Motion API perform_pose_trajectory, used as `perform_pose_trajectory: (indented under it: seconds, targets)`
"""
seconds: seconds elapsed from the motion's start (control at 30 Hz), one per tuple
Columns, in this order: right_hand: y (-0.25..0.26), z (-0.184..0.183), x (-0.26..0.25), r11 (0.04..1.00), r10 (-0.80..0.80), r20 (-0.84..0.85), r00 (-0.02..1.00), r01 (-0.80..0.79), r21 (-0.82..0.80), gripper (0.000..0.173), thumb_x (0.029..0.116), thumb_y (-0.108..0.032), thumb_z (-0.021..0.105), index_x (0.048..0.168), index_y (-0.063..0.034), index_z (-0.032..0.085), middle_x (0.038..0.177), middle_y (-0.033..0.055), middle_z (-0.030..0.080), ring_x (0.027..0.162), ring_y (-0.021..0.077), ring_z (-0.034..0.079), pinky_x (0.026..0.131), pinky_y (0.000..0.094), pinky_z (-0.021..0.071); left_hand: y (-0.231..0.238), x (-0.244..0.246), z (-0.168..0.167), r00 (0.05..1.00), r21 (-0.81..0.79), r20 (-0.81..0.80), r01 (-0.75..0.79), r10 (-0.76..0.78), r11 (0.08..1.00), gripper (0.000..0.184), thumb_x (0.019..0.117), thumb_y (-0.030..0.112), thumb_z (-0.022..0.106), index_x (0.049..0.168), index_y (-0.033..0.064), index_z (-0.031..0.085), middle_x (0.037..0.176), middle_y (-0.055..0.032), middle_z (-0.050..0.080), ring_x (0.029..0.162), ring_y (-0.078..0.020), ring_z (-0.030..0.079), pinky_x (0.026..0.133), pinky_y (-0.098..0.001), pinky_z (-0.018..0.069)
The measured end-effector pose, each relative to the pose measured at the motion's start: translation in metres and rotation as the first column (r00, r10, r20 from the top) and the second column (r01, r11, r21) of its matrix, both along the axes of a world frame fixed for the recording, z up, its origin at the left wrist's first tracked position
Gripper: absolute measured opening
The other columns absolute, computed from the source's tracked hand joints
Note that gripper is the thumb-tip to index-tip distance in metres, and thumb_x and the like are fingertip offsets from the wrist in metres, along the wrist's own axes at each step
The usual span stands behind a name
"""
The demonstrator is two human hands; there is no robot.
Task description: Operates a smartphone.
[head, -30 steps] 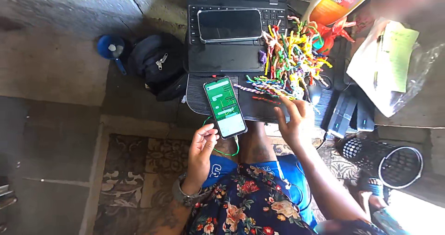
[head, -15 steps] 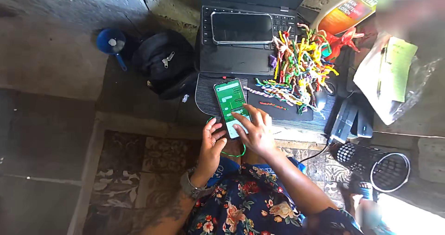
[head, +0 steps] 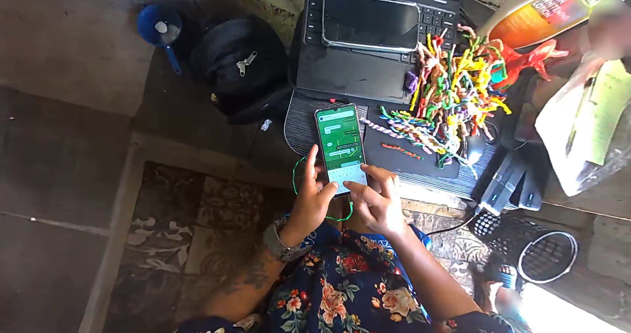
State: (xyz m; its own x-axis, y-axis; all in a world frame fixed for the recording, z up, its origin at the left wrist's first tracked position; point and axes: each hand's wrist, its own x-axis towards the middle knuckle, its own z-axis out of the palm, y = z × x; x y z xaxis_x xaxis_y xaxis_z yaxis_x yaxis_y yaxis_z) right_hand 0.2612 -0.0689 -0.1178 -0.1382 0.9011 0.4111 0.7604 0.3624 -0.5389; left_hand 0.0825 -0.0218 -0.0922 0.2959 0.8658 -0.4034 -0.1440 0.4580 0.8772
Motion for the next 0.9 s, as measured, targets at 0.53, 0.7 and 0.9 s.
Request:
perform_pose_trajectory:
  seconds: [0.53,0.7,0.9]
  targets:
    - [0.012,0.006,0.002,0.983,-0.176,-0.069,0.982,0.171,-0.073,0.028,0.1023,-0.021,0.054,0.114,-0.0071,0.076,0.127,0.0239,0.061,0.114,0.0265,0.061,0.099,0.0310,0.0496,-0.002,0.009,-0.009,0.985,0.114,-0.090,-0.134,0.145,0.984,0.066,0.1012,0.010,0.048,0.161,0.0118,0.020,0.123,-0.0087,0.060,0.106,-0.0098,0.065,0.090,-0.0293,0.0560]
    - [0.013,0.010,-0.001,0.977,-0.184,-0.068,0.981,0.174,-0.125,0.035,0.1044,-0.022,0.049,0.124,-0.0047,0.072,0.131,0.0239,0.061,0.115,0.0300,0.061,0.099,0.0364,0.0485,-0.009,0.000,-0.018,0.996,0.123,-0.039,-0.080,0.086,0.989,0.056,0.1067,0.012,0.035,0.161,0.0087,0.022,0.134,-0.0104,0.059,0.115,-0.0129,0.064,0.097,-0.0332,0.0549]
    - [0.005,0.036,-0.016,0.914,-0.244,-0.177,0.954,0.165,-0.370,0.052,0.1060,-0.031,0.047,0.148,-0.0002,0.050,0.132,0.0173,0.065,0.116,0.0256,0.064,0.095,0.0409,0.0534,-0.020,-0.005,-0.017,0.998,0.183,-0.004,-0.063,0.065,0.981,0.057,0.1064,0.011,0.038,0.161,0.0069,0.022,0.140,-0.0113,0.056,0.120,-0.0145,0.062,0.101,-0.0339,0.0541]
